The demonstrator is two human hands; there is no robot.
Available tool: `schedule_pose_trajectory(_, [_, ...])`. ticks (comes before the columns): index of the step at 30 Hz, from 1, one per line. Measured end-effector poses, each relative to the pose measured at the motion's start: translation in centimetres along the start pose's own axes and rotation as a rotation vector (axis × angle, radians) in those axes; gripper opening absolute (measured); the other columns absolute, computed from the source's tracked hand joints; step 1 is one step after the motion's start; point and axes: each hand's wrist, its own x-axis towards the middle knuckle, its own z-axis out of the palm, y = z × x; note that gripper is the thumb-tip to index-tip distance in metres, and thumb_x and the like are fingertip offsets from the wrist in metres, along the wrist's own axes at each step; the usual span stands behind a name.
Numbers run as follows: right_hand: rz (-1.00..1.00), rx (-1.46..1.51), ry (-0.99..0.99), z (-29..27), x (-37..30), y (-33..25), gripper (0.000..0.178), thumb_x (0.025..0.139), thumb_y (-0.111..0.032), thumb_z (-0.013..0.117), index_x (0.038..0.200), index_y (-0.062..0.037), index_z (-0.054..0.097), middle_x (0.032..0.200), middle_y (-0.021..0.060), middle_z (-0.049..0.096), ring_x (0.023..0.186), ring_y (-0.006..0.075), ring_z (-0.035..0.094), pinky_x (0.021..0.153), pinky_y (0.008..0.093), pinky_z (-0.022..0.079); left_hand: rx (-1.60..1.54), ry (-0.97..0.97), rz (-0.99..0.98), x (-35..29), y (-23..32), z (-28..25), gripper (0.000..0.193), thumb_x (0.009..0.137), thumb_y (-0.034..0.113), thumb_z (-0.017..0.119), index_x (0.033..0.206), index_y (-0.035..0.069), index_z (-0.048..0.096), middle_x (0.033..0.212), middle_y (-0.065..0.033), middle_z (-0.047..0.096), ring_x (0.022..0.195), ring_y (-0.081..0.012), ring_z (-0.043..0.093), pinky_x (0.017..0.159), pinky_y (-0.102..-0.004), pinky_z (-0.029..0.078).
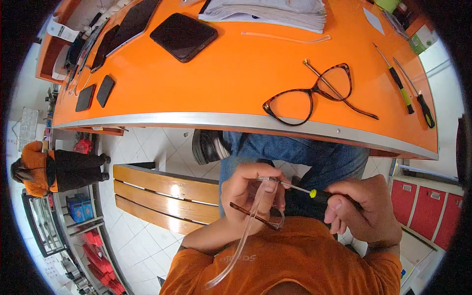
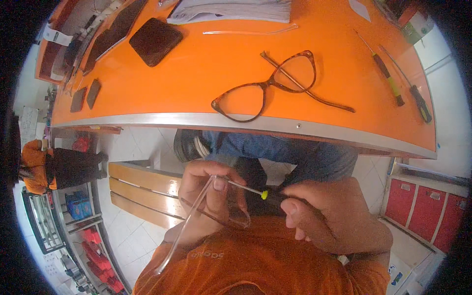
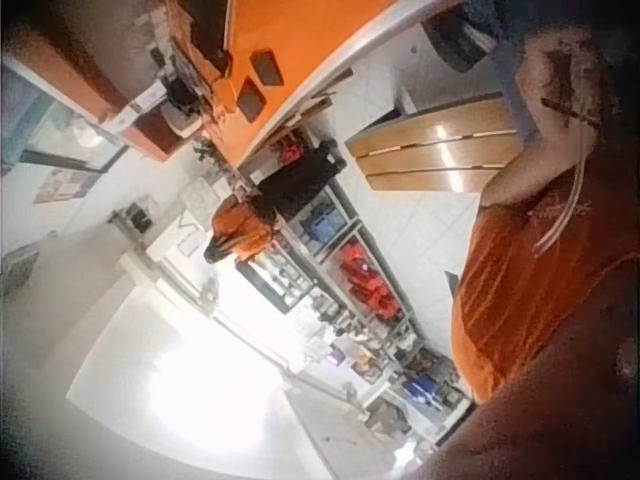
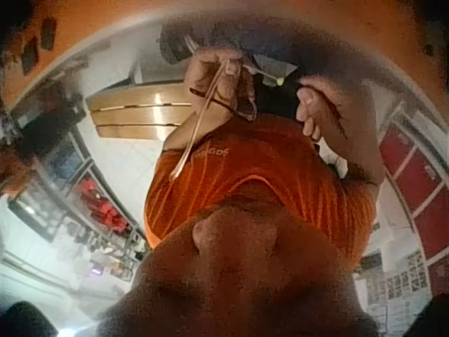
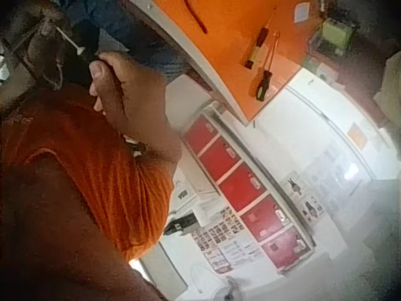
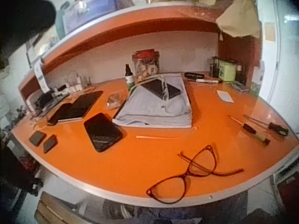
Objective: The person repairs a pair of eyeglasses by using a small screwdriver to tighten or adjust the hinges and frames while holding them by hand.
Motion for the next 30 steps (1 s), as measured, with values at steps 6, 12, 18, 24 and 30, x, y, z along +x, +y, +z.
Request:
schedule_pose_trajectory(6, [-0.025, 0.161, 0.047, 0.41, 0.36, 0.74, 0.017, 0.094, -0.013, 0.059, 0.099, 0.0028, 0.062, 0.074, 0.0122, 0.068, 0.057, 0.0142, 0.068, 0.046, 0.0254, 0.052, 0.015, -0.017, -0.006, 0.02, -0.08, -0.10, 0.017, 0.100, 0.010, 0.051, 0.112, -0.002, 0.049, 0.087, -0.0160, 0.066, 0.056, -0.0119, 0.060, 0.049, -0.0239, 0.049])
schedule_pose_trajectory(12, [-0.100, 0.092, 0.064, 0.30, 0.79, 0.58, 0.012, 0.088, -0.002, 0.061, 0.095, 0.0069, 0.063, 0.076, 0.0173, 0.069, 0.057, 0.0176, 0.069, 0.040, 0.0233, 0.051, 0.033, -0.029, 0.011, 0.01, -0.16, -0.25, 0.017, 0.100, 0.009, 0.050, 0.113, -0.002, 0.049, 0.086, -0.0157, 0.066, 0.055, -0.0112, 0.058, 0.048, -0.0233, 0.047])
schedule_pose_trajectory(18, [-0.103, 0.074, 0.115, 0.46, 0.87, 0.30, 0.013, 0.086, -0.006, 0.065, 0.094, 0.0046, 0.065, 0.072, 0.0137, 0.069, 0.055, 0.0149, 0.069, 0.041, 0.0234, 0.050, 0.010, -0.020, 0.009, -0.26, -0.50, -0.19, 0.017, 0.100, 0.009, 0.050, 0.113, -0.002, 0.049, 0.085, -0.0153, 0.066, 0.055, -0.0110, 0.058, 0.047, -0.0228, 0.047])
schedule_pose_trajectory(24, [-0.016, 0.050, 0.057, -0.27, 0.74, 0.24, 0.016, 0.088, -0.015, 0.068, 0.094, -0.0005, 0.068, 0.062, 0.0062, 0.065, 0.053, 0.0127, 0.067, 0.047, 0.0243, 0.050, -0.002, -0.032, 0.031, -0.25, -0.43, -0.16, 0.016, 0.100, 0.008, 0.049, 0.112, -0.003, 0.050, 0.086, -0.0153, 0.065, 0.055, -0.0108, 0.058, 0.047, -0.0227, 0.047])
schedule_pose_trajectory(30, [-0.109, -0.010, 0.136, -0.20, 0.95, 0.23, 0.015, 0.085, -0.012, 0.071, 0.094, -0.0014, 0.067, 0.065, 0.0064, 0.065, 0.051, 0.0125, 0.066, 0.048, 0.0237, 0.050, 0.004, -0.054, 0.017, -0.27, -0.62, -0.32, 0.016, 0.100, 0.006, 0.048, 0.112, -0.004, 0.051, 0.086, -0.0143, 0.065, 0.055, -0.0096, 0.057, 0.048, -0.0221, 0.046])
